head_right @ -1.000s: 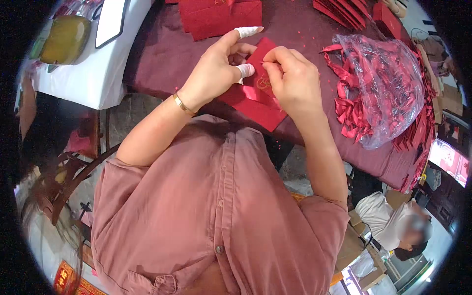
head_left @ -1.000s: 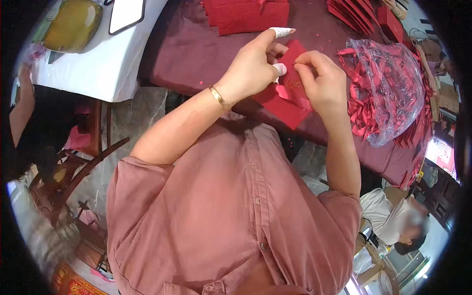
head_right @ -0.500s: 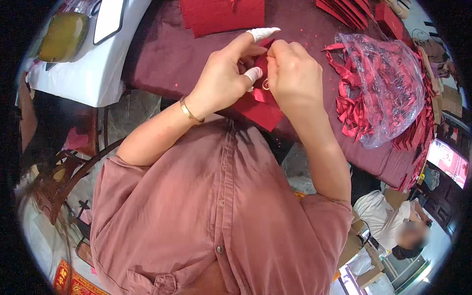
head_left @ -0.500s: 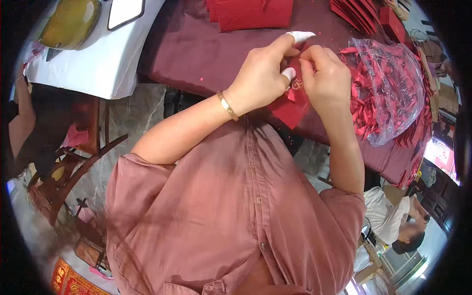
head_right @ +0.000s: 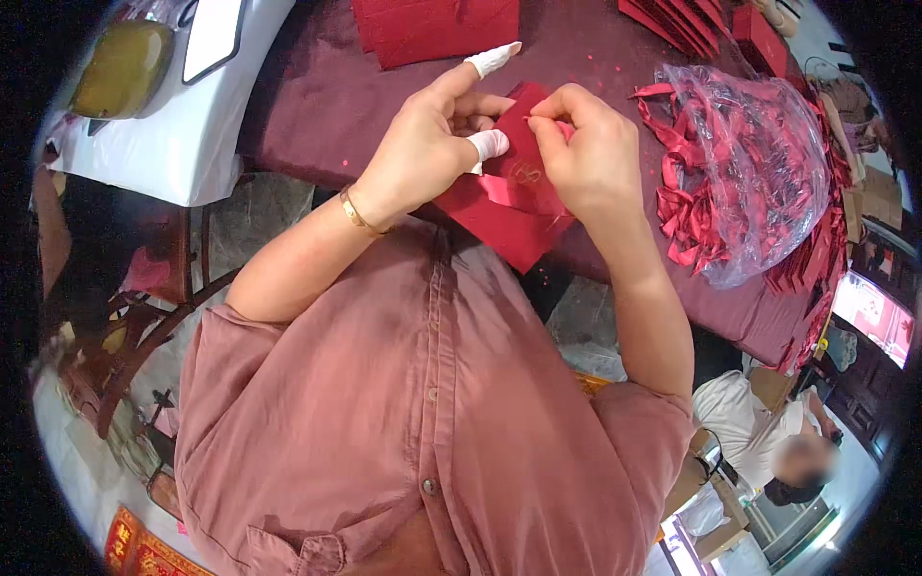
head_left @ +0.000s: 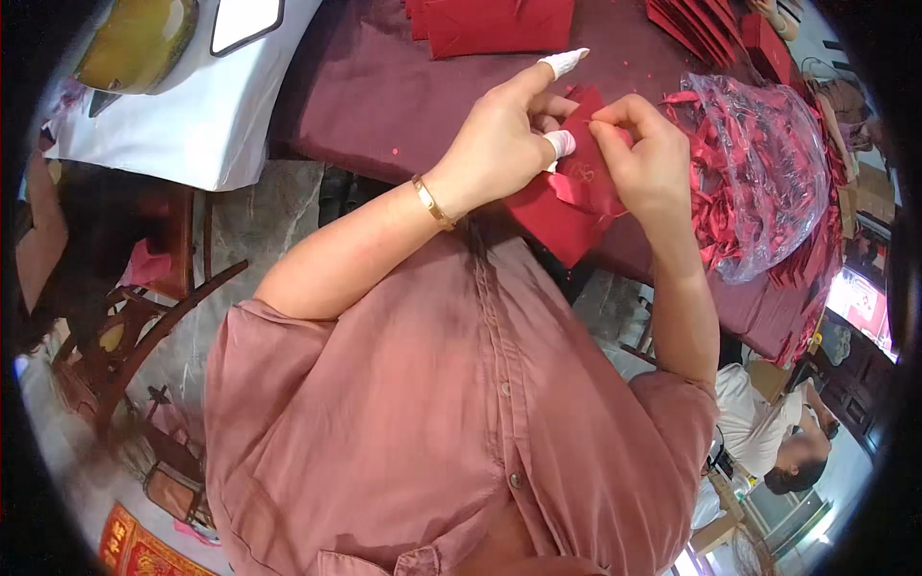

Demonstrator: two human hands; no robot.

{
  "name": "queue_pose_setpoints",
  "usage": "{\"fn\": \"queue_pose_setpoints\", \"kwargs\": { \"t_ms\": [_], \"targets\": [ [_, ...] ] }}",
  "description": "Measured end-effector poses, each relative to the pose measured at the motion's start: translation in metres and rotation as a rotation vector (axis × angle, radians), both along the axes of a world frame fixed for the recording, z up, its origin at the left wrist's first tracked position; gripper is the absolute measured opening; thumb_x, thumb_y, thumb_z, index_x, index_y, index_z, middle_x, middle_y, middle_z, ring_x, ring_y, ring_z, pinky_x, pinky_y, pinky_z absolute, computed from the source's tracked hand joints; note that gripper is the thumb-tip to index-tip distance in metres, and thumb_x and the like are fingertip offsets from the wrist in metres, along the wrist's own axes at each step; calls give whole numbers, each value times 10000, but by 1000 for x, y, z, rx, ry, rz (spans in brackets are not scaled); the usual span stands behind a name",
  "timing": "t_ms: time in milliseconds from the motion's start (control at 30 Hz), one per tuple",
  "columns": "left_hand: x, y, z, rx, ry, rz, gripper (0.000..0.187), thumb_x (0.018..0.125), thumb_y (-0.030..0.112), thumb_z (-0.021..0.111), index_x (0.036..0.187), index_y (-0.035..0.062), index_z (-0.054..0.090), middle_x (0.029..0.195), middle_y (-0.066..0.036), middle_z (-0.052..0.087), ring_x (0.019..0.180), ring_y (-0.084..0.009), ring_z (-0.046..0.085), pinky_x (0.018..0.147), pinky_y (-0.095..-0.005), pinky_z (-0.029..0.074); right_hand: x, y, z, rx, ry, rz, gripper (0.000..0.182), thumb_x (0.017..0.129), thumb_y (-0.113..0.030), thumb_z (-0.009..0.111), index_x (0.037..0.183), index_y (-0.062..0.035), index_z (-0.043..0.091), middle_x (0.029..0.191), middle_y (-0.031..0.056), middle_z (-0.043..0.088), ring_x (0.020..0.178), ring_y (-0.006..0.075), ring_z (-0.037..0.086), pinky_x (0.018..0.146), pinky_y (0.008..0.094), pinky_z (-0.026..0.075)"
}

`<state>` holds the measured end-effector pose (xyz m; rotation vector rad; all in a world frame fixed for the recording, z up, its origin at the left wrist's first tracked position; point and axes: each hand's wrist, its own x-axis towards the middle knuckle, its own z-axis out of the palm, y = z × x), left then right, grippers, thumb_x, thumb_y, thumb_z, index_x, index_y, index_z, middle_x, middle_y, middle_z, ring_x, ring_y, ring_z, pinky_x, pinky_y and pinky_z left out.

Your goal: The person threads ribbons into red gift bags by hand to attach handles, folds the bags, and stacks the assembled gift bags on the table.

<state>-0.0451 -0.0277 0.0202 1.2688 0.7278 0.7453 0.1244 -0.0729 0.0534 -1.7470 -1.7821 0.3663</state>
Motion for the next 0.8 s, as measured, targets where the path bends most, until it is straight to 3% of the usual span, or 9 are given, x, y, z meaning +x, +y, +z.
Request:
{"fn": "queue_pose_setpoints", "kwargs": {
  "t_ms": [167, 233, 433, 500, 533, 633, 667, 733, 800],
  "targets": [
    [-1, -1, -1, 23, 5, -21, 708, 783, -71, 629, 1434, 65, 385, 1006, -117, 655, 721, -119, 576, 664, -284, 517, -6, -3, 6, -52, 13, 11, 78, 791, -78, 665, 808, -14, 623, 777, 147, 652, 700, 312, 650, 628, 392, 506],
    [-1, -1, -2, 47, 48, -54, 745, 813, -95, 628, 1473, 124, 359, 1081, -86, 652, 862, -76, 558, 759, -235, 499, -6, -4, 2, -17, -41, 16, 87, 792, -81, 666, 824, -18, 615, 768, 150, 647, 700, 319, 648, 622, 398, 506],
    [1, -8, 5, 143, 79, -54, 741, 819, -94, 622, 1472, 143, 364, 1088, -68, 654, 885, -70, 563, 771, -231, 493, -13, -5, -7, 134, -282, 45, 206, 793, -100, 685, 950, -20, 576, 755, 161, 643, 706, 334, 652, 617, 407, 513],
    [2, -8, 2, 128, 70, -67, 740, 820, -97, 617, 1473, 142, 364, 1085, -66, 647, 888, -75, 563, 772, -231, 491, -11, -1, 1, -230, 155, -149, 232, 792, -126, 704, 945, -8, 576, 782, 164, 661, 714, 322, 666, 623, 389, 517],
    [3, -8, -4, 94, 41, -72, 739, 822, -103, 608, 1474, 144, 363, 1084, -65, 635, 885, -78, 563, 764, -227, 490, -9, 0, -3, -273, 167, -164, 325, 783, -159, 740, 1020, 1, 585, 767, 147, 666, 677, 250, 666, 625, 346, 515],
    [-1, 1, -2, -132, -102, -38, 737, 819, -118, 586, 1472, 146, 370, 1084, -62, 602, 865, -79, 558, 743, -215, 483, 1, 5, 5, -294, 58, -170, 409, 788, -189, 765, 1106, -2, 589, 758, 89, 657, 679, 166, 632, 615, 307, 503],
    [-5, 5, 4, -175, -127, 4, 737, 815, -119, 585, 1469, 145, 374, 1088, -63, 600, 863, -70, 561, 733, -204, 477, 16, 6, -1, -216, 319, -142, 449, 811, -224, 766, 1159, -5, 585, 825, 34, 643, 730, 102, 585, 647, 263, 486],
    [-12, 15, 8, -185, -166, 78, 688, 826, -86, 589, 1456, 99, 382, 1110, -81, 625, 861, -74, 580, 740, -200, 474, 43, 4, 1, 18, 259, -206, 350, 922, -263, 650, 1145, -1, 591, 963, 26, 633, 800, 75, 561, 732, 237, 475],
    [-16, 20, 8, -222, -250, 118, 644, 837, -54, 587, 1440, 64, 393, 1138, -94, 645, 869, -78, 590, 750, -196, 464, 69, -6, -14, -167, 621, -420, 351, 958, -282, 595, 1173, -5, 584, 1013, 30, 640, 879, 93, 593, 775, 247, 488]
  ]
}}
